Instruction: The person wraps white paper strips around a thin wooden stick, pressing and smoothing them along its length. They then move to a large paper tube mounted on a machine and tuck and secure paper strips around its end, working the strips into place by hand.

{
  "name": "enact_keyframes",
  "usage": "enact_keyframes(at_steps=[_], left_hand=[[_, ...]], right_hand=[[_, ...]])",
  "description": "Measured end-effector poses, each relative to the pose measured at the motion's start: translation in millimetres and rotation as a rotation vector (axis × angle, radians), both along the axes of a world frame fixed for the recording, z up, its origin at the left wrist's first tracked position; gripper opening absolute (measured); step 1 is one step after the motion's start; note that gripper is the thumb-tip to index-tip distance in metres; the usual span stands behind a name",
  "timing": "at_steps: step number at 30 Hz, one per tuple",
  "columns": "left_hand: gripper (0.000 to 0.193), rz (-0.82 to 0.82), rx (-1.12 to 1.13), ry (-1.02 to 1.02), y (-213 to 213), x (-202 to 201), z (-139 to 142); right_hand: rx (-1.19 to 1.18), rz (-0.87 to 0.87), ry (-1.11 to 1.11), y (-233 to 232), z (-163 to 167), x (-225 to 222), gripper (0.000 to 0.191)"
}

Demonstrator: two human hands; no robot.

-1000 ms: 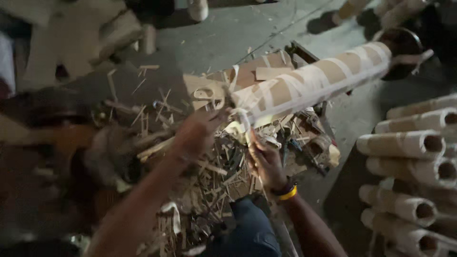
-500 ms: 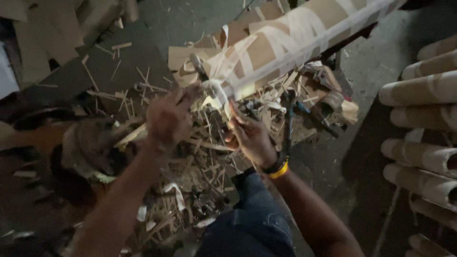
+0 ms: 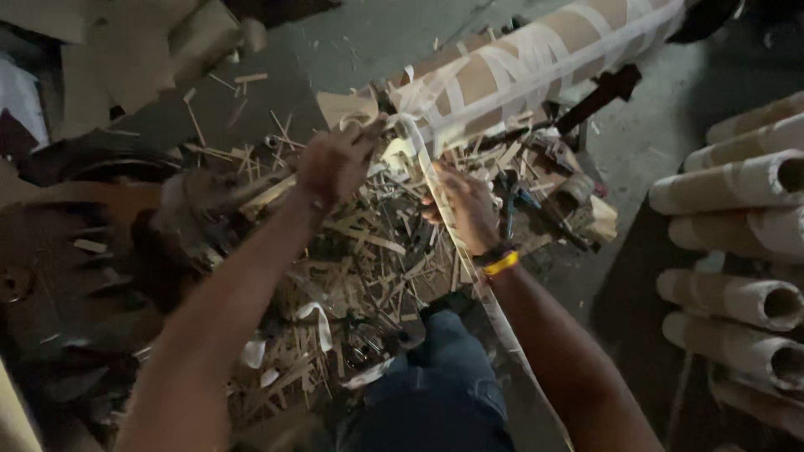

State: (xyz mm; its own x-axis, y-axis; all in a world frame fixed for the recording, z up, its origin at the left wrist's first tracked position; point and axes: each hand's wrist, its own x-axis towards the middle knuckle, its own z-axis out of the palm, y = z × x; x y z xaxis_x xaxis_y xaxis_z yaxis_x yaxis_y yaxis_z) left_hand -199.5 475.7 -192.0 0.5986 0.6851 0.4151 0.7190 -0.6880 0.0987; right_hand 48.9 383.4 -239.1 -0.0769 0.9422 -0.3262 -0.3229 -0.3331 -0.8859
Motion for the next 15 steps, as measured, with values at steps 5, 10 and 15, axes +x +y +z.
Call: enact_keyframes(at_steps=[5,10,15], left_hand=[[0.032,-0.03,-0.039,-0.017,5,-1,-18],[0.026,-0.014,-0.123,-0.023,4,4,-19],[0.038,-0.001,-0.058,-0.013,4,7,-19]], right_hand=[[0.02,0.029,-0.101,11,-3,17,0.028],[-0.038,-0.097,-0.163,17,-4,7,0.02],[0.06,-0.235,-0.399,5,-10,-9,0.017]])
